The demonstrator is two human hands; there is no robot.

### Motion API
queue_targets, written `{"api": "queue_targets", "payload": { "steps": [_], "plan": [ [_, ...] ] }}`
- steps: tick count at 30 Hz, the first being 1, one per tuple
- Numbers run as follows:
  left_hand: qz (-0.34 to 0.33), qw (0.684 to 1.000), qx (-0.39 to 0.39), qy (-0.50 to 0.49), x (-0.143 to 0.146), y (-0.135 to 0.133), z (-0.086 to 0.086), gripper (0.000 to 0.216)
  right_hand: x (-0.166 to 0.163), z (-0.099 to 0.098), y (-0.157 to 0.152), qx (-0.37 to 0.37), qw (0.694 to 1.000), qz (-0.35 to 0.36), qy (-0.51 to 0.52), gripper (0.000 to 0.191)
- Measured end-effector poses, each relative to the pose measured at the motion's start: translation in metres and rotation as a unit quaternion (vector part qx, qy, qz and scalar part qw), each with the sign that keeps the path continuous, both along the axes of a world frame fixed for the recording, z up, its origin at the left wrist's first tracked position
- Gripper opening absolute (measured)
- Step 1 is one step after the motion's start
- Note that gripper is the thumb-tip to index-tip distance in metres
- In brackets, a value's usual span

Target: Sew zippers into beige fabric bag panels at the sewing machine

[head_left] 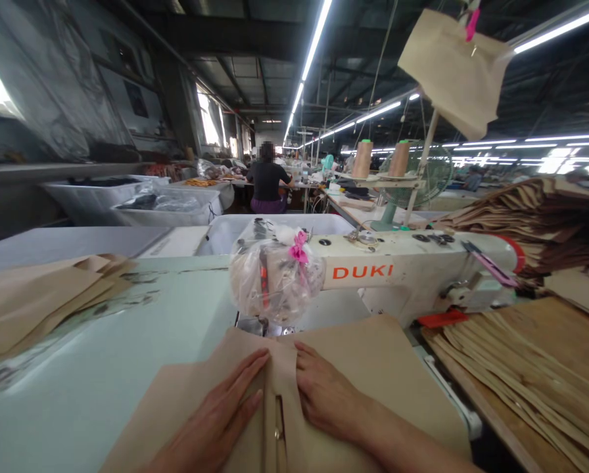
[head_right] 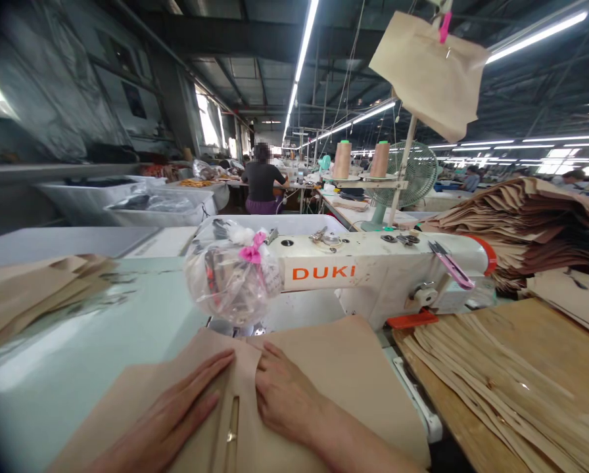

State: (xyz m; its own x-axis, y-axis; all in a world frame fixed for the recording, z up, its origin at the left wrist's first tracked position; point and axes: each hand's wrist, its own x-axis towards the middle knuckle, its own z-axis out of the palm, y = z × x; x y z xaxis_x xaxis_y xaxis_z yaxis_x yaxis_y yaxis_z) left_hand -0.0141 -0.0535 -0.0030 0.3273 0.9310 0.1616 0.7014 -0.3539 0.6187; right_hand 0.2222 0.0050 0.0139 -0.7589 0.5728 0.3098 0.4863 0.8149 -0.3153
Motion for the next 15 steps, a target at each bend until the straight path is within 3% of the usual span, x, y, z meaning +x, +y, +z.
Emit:
{"api": "queue_targets", "payload": {
  "steps": [3,5,10,15],
  "plan": [
    [-0.008,0.999,0.008,0.052,-0.001,0.018,-0.008,0.052,-0.002,0.003,-0.002,-0.004,1.000,0.005,0.014,0.037],
    [0.001,0.995,0.063,0.082,0.001,0.033,-0.008,0.051,-0.003,0.006,-0.005,-0.004,1.000,0.009,0.021,0.037],
    [0.026,0.982,0.153,0.110,0.001,0.067,0.011,0.038,-0.003,0.012,-0.007,-0.014,1.000,0.016,0.021,0.038],
    [0.012,0.985,0.128,0.119,0.002,0.052,0.018,0.030,-0.003,0.010,-0.005,-0.015,1.000,0.017,0.003,0.036]
  ]
}}
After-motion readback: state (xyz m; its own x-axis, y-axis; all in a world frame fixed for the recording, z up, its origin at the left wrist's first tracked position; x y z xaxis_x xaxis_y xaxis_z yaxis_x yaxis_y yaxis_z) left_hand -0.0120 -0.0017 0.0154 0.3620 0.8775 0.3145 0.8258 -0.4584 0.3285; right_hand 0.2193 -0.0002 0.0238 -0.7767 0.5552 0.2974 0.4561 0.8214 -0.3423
